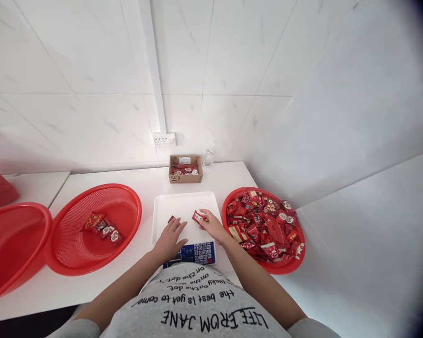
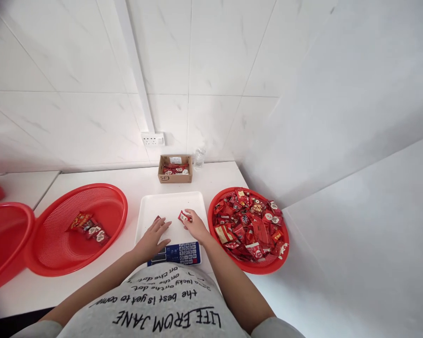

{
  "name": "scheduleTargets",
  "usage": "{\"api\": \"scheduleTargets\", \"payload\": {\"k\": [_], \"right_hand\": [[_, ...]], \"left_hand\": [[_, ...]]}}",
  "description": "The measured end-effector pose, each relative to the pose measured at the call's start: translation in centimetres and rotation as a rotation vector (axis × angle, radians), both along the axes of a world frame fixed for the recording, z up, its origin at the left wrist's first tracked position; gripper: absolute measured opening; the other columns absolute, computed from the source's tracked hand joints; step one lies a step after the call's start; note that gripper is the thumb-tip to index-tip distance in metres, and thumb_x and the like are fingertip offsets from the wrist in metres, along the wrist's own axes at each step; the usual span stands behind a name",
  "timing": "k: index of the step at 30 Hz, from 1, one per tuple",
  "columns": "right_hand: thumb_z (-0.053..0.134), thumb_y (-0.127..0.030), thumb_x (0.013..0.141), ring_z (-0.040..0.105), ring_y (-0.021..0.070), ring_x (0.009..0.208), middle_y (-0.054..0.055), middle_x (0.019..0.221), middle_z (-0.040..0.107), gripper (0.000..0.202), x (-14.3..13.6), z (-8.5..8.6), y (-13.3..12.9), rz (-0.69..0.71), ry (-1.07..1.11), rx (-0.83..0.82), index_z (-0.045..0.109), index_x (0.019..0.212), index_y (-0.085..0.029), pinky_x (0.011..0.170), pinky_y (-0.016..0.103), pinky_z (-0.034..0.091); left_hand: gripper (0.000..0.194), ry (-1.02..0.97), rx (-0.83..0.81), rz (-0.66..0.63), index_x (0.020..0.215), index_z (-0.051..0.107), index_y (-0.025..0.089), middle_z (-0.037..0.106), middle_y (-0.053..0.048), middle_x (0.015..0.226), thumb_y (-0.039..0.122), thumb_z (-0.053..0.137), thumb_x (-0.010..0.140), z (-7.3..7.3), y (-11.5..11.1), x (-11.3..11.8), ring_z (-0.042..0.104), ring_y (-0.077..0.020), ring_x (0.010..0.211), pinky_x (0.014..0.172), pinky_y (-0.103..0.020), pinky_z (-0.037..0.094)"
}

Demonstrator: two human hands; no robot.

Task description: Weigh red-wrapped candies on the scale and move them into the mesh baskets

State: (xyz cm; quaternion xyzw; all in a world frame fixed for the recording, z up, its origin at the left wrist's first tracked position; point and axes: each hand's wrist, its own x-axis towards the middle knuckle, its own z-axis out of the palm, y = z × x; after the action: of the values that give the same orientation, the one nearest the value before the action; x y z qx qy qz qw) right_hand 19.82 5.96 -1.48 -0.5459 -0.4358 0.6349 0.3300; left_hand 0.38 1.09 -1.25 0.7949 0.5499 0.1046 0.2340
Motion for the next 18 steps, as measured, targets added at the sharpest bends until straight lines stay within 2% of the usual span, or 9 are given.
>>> {"api": "scheduleTargets", "payload": {"k": [4, 7, 11, 15, 18], "right_hand": [[0.06, -0.022, 0.071, 0.052, 0.0191, 0.112, 0.006, 0.131, 0.049, 0.052, 0.5, 0.1, -0.8, 0.19, -0.039, 0.126, 0.049, 0.121, -0.025, 0.095, 0.038, 0.042], [0.061, -0.022, 0.069, 0.05, 0.0211, 0.116, 0.005, 0.13, 0.05, 0.051, 1.1, 0.1, -1.6, 0.196, -0.106, 0.15, 0.052, 0.119, -0.025, 0.099, 0.039, 0.038], [0.058, -0.026, 0.071, 0.053, 0.0207, 0.11, 0.006, 0.122, 0.056, 0.041, 3.6, -0.4, -2.3, 0.018, -0.24, 0.224, 0.057, 0.112, -0.024, 0.092, 0.037, 0.044], [0.049, -0.027, 0.076, 0.055, 0.0201, 0.105, 0.008, 0.112, 0.061, 0.033, 8.5, -1.6, -2.4, -0.263, -0.507, 0.298, 0.059, 0.106, -0.02, 0.094, 0.036, 0.041], [0.051, -0.025, 0.074, 0.053, 0.0228, 0.108, 0.01, 0.111, 0.061, 0.032, 12.3, -3.0, -2.1, -0.319, -0.715, 0.244, 0.061, 0.104, -0.019, 0.098, 0.036, 0.036]], "left_hand": [[0.056, 0.077, 0.027, -0.039, 0.133, 0.039, 0.022, 0.032, -0.011, 0.144, 0.034, 0.054, 0.081, -1.4, 0.3, 0.0, 0.022, -0.0314, 0.134, 0.107, -0.05, 0.023], [0.057, 0.1, 0.025, -0.067, 0.134, 0.038, 0.02, 0.033, -0.014, 0.143, 0.037, 0.053, 0.081, -2.0, 0.8, -0.1, 0.025, -0.0315, 0.133, 0.106, -0.052, 0.023], [0.063, 0.111, 0.029, -0.133, 0.136, 0.035, 0.02, 0.031, -0.014, 0.144, 0.043, 0.053, 0.08, -1.8, 1.5, 0.0, 0.023, -0.0311, 0.134, 0.107, -0.05, 0.022], [0.068, 0.133, 0.031, -0.222, 0.139, 0.03, 0.026, 0.025, -0.01, 0.147, 0.05, 0.053, 0.079, -1.3, 2.1, 0.4, 0.017, -0.0312, 0.135, 0.108, -0.052, 0.016], [0.07, 0.166, 0.023, -0.281, 0.139, 0.028, 0.03, 0.023, -0.008, 0.148, 0.052, 0.053, 0.078, -1.3, 2.4, 0.7, 0.018, -0.0307, 0.135, 0.108, -0.052, 0.012]]}}
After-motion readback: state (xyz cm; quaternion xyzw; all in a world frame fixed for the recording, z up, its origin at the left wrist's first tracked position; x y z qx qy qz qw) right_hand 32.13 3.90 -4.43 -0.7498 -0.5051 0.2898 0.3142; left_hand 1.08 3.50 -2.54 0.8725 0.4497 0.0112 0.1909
